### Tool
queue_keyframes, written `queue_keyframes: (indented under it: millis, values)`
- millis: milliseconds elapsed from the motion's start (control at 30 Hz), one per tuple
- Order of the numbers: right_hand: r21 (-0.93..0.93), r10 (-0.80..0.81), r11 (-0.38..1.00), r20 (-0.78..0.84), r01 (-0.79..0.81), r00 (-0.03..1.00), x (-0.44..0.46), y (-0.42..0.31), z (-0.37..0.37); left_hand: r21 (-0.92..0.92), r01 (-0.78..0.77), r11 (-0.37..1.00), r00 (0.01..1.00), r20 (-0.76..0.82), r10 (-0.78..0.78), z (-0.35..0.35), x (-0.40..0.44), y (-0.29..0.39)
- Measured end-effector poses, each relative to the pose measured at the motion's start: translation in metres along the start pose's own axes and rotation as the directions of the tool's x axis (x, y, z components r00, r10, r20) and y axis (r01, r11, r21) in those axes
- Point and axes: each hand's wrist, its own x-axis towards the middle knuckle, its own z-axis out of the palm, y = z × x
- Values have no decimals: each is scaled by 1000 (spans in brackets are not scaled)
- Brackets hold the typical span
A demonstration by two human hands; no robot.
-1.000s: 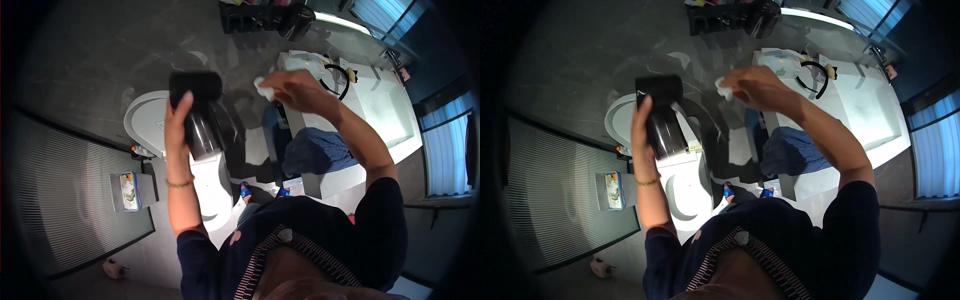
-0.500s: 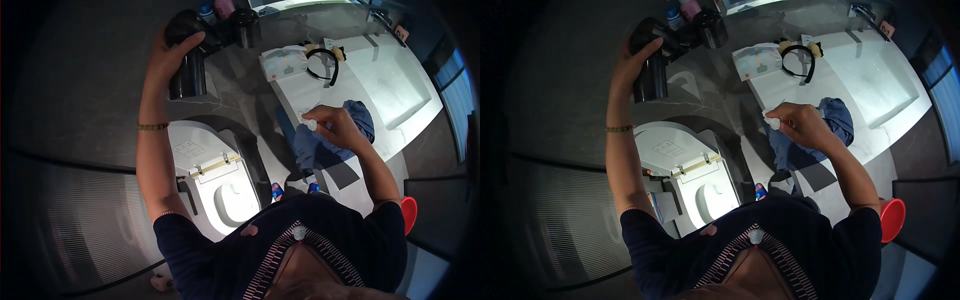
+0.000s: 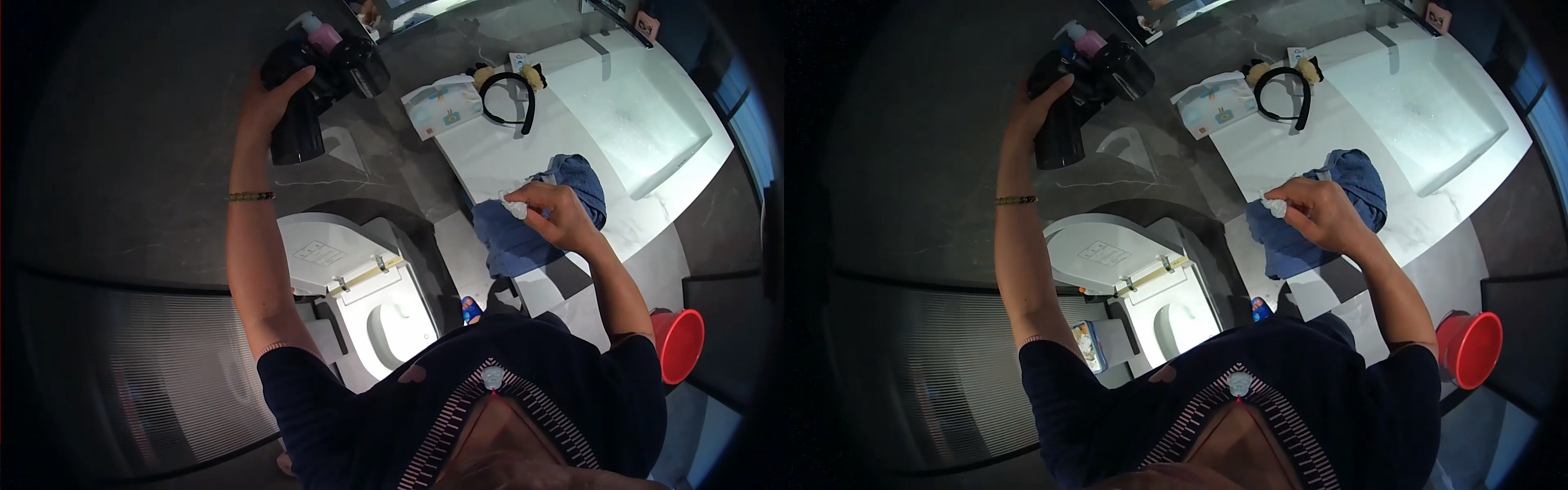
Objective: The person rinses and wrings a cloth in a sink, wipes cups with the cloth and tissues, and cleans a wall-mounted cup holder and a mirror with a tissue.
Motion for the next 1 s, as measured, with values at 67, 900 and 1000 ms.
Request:
queue_keyframes:
  millis: [67,900,1000]
  values:
    - [0,3,1000,-6,-3,1000,-2,2,0,31,-11,999,1000,21,10,-5,0,0]
    - [129,-52,989,-137,70,989,116,-89,69,-914,402,61,914,405,39,69,-172,-75]
    - [16,-50,998,-143,53,988,138,-108,64,-908,417,-41,908,418,-29,62,-175,-86]
